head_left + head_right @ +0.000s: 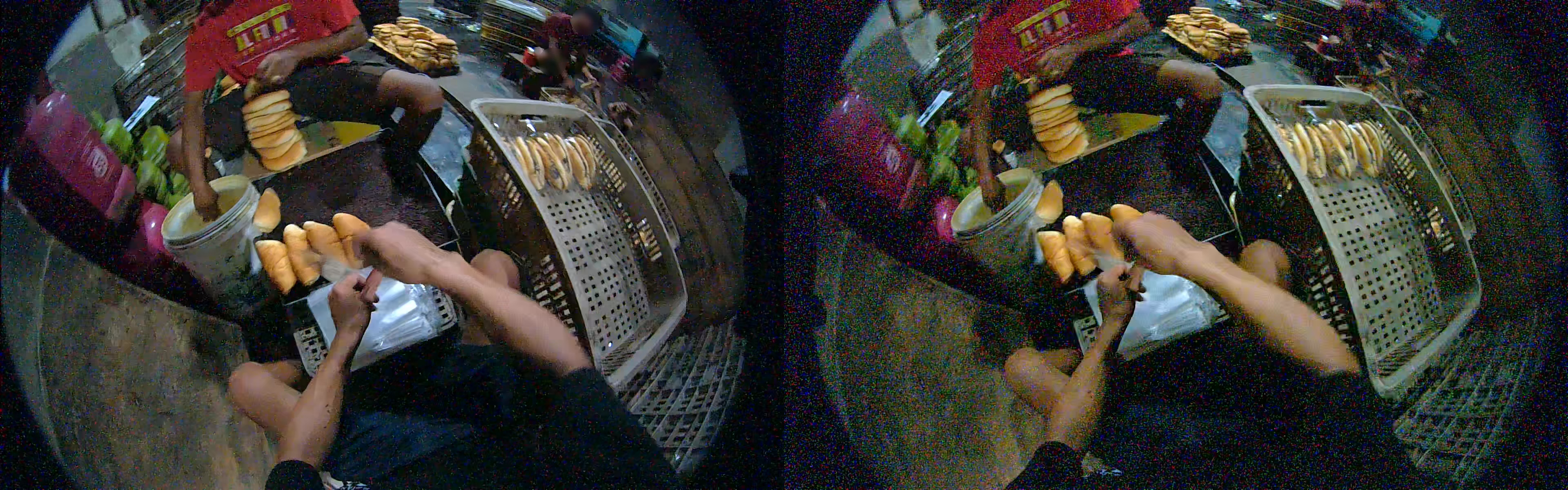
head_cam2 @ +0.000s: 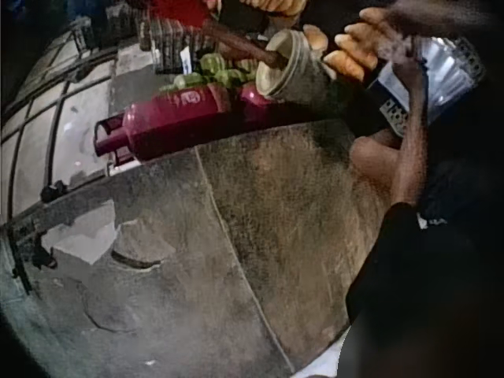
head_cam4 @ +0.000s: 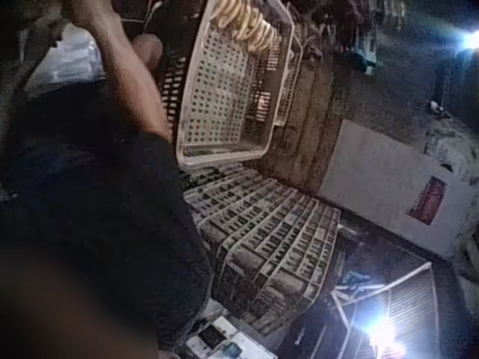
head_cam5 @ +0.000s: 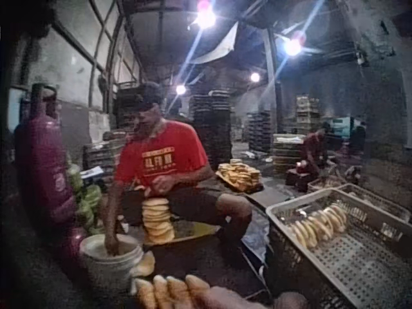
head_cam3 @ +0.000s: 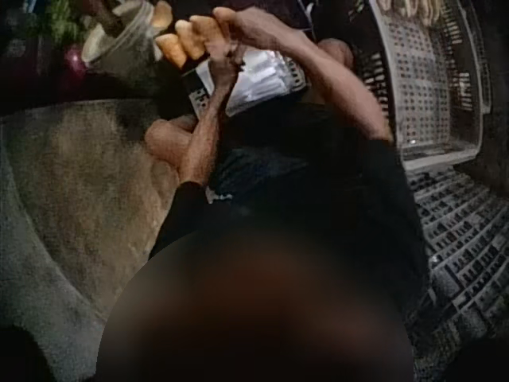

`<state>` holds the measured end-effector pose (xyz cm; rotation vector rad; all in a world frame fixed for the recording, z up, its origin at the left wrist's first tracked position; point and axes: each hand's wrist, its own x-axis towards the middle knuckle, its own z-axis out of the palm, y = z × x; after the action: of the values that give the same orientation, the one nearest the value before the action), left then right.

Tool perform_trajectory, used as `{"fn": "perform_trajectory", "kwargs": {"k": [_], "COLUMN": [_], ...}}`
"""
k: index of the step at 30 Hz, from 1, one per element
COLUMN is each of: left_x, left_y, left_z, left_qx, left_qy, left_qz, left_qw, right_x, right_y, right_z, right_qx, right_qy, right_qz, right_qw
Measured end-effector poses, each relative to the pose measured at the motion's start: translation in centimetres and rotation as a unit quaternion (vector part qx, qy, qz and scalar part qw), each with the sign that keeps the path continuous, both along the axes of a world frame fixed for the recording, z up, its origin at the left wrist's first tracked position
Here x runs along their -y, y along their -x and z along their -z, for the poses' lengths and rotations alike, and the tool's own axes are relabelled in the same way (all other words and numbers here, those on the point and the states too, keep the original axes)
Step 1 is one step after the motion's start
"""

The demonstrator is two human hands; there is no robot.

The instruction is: The person sits on the floor and repeatedly picks up sliced buns, places them into clear plastic bags, and arranges the filled bags in a white plastic basket. A coworker across the table spreads a yellow paste on buns and stacks them.

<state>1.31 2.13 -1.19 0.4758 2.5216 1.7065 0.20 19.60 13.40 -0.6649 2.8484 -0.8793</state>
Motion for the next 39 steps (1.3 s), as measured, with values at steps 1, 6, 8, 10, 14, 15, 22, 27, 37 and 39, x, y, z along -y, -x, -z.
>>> {"fn": "perform_trajectory", "kwargs": {"k": [1, 6, 8, 10, 14, 15, 22, 27, 37, 39], "left_x": [0.2, 1.3, 2.4, 3.6, 7.3, 8.2, 9.6, 8.3, 9.2, 9.4], "left_y": [-0.1, 1.3, 2.0, 3.0, 6.0, 6.3, 8.4, 9.3, 8.3, 7.8], "left_z": [-0.6, -3.0, -3.7, -4.4, -6.0, -6.2, -5.1, -4.1, -5.1, -5.5], "left_qx": [0.248, 0.338, 0.237, 0.102, -0.048, -0.06, 0.069, 0.029, 0.006, -0.035], "left_qy": [-0.121, -0.509, -0.418, -0.371, -0.331, -0.406, -0.465, -0.427, -0.448, -0.44], "left_qz": [0.02, -0.046, -0.109, -0.171, -0.415, -0.361, -0.406, -0.367, -0.43, -0.414], "left_qw": [0.961, 0.79, 0.87, 0.907, 0.846, 0.837, 0.783, 0.826, 0.784, 0.796], "right_x": [0.4, -1.8, -1.9, -1.1, 2.1, 2.8, -0.6, -7.6, -5.3, -4.7], "right_y": [-0.9, -6.3, -7.0, -5.6, 0.9, 2.5, 8.7, 1.5, -2.2, -2.7], "right_z": [1.3, 5.7, 7.4, 9.3, 14.5, 15.8, 13.6, 1.8, -4.4, -4.5], "right_qx": [0.004, 0.066, 0.195, 0.22, -0.042, -0.063, 0.048, 0.068, 0.104, 0.102], "right_qy": [0.129, 0.459, 0.517, 0.517, 0.206, 0.018, 0.062, 0.409, 0.51, 0.488], "right_qz": [0.105, 0.338, 0.377, 0.342, 0.261, 0.265, 0.248, 0.311, 0.275, 0.288], "right_qw": [0.986, 0.819, 0.743, 0.753, 0.942, 0.962, 0.966, 0.855, 0.808, 0.817]}}
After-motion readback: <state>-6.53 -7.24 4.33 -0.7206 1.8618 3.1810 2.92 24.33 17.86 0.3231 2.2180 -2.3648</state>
